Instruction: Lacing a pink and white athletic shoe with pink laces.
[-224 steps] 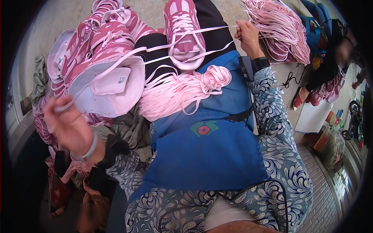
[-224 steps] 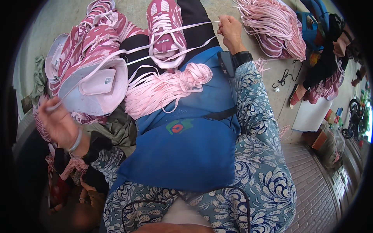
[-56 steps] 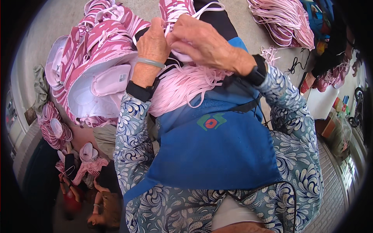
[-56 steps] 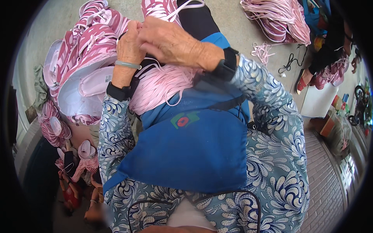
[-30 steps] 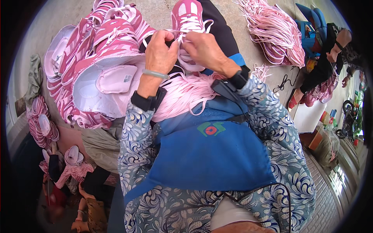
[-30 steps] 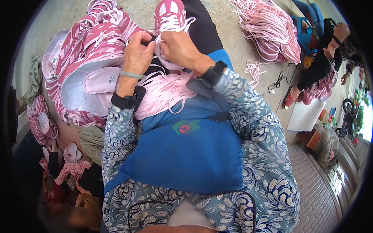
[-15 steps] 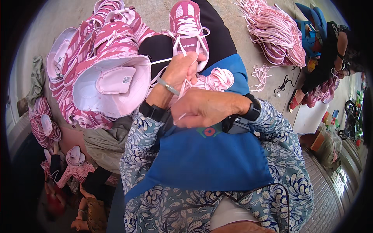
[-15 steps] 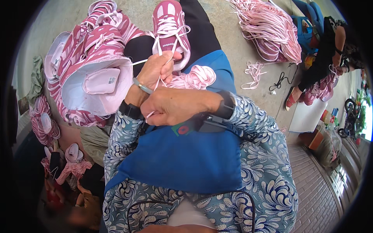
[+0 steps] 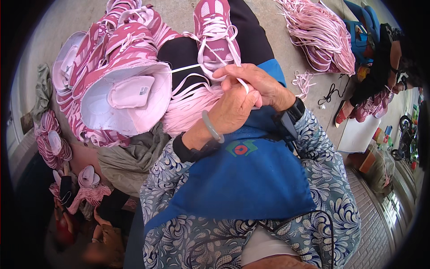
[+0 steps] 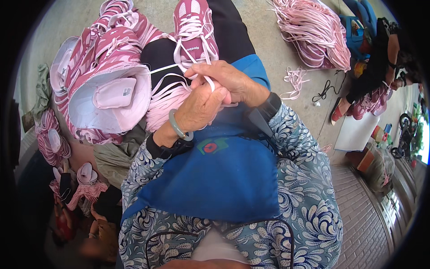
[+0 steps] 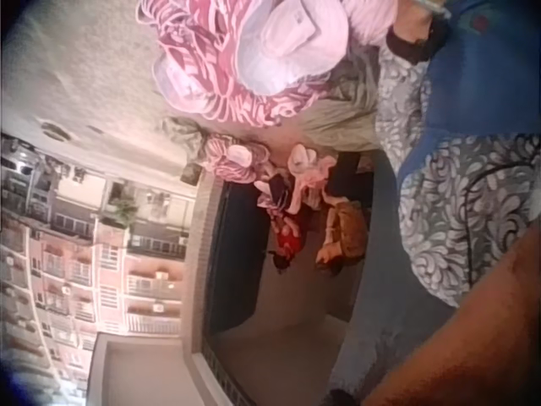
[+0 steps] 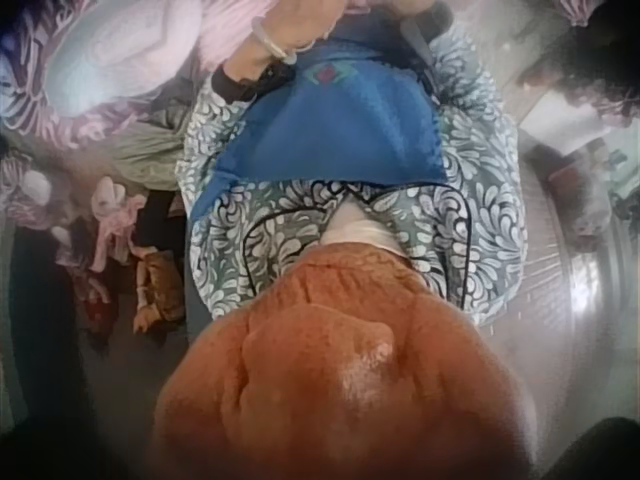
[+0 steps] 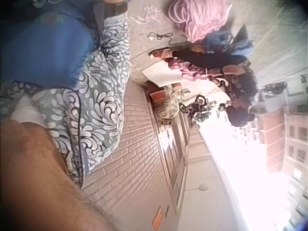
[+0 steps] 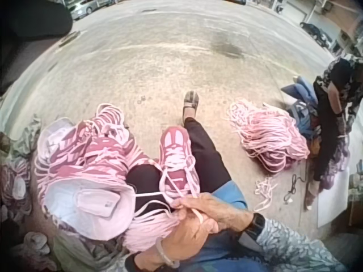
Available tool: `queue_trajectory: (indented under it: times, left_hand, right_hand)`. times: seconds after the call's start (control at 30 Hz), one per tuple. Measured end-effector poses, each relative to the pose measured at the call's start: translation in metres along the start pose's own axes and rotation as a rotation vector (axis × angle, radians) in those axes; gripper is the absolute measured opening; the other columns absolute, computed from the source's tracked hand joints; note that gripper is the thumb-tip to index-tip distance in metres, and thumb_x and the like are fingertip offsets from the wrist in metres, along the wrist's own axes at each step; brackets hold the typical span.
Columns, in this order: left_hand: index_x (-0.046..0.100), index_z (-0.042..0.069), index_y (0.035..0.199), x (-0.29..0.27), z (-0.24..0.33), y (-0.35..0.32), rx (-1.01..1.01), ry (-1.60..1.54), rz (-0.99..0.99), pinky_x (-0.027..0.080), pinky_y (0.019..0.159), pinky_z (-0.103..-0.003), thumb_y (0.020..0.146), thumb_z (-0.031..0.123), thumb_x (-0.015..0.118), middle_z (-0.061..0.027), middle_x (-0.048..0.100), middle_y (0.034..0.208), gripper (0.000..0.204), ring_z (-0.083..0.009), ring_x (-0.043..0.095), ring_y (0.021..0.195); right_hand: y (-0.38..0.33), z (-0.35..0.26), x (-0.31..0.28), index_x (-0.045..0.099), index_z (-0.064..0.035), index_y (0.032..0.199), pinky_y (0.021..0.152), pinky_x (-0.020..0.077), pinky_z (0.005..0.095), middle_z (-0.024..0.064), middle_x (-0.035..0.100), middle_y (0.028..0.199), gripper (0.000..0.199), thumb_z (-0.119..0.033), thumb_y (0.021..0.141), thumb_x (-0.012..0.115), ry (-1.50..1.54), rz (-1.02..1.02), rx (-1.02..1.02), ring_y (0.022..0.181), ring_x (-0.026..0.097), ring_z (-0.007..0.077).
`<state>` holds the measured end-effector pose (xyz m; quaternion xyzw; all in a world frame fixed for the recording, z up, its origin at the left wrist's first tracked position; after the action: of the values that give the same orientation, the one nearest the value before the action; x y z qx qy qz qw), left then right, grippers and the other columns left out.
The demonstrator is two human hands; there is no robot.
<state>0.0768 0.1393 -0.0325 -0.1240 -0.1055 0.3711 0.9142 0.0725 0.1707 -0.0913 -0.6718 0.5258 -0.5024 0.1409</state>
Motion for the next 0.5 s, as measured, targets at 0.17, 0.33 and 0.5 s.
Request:
queue_trajectory:
  times: [0.17,0.33,0.5]
  left_hand:
    - [0.055,0.000,0.085,-0.007,-0.010,-0.010,-0.084,-0.029,-0.115,0.038,0.040,-0.023,0.095,0.029,0.038,-0.0044,0.051,0.058,0.035,-0.0094,0.046,0.044]
    - [0.057,-0.003,0.090,-0.084,-0.015,-0.017,-0.065,-0.080,0.493,0.046,0.057,-0.022,0.094,0.031,0.044,-0.0097,0.061,0.076,0.036,-0.0101,0.058,0.064]
    - [0.059,-0.002,0.096,-0.090,-0.023,0.019,-0.119,0.020,0.314,0.045,0.060,-0.022,0.094,0.036,0.045,-0.0074,0.061,0.079,0.041,-0.0096,0.055,0.068]
  right_hand:
    - [0.000,-0.014,0.010,0.058,0.0007,0.098,0.040,0.0367,0.0168,-0.0023,0.051,0.063,0.024,-0.021,0.093,0.050,0.029,-0.112,-0.096,0.049,0.048,0.0029]
    - [-0.015,-0.022,0.006,0.058,-0.0014,0.092,0.038,0.0300,0.0170,-0.0061,0.044,0.058,0.021,-0.021,0.093,0.051,-0.108,-0.142,-0.110,0.049,0.042,-0.0005]
    - [-0.017,-0.036,0.026,0.060,-0.0022,0.091,0.051,0.0388,0.0260,0.0026,0.053,0.065,0.023,-0.022,0.091,0.050,-0.663,-0.150,-0.362,0.057,0.049,0.0114]
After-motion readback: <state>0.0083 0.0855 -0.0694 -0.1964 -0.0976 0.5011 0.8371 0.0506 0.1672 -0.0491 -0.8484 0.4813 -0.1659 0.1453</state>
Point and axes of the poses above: each hand's wrist, its own y-axis towards the middle knuckle, its own x-axis out of the palm, z = x × y, the point moved 10 cm from there along y, towards the middle knuckle
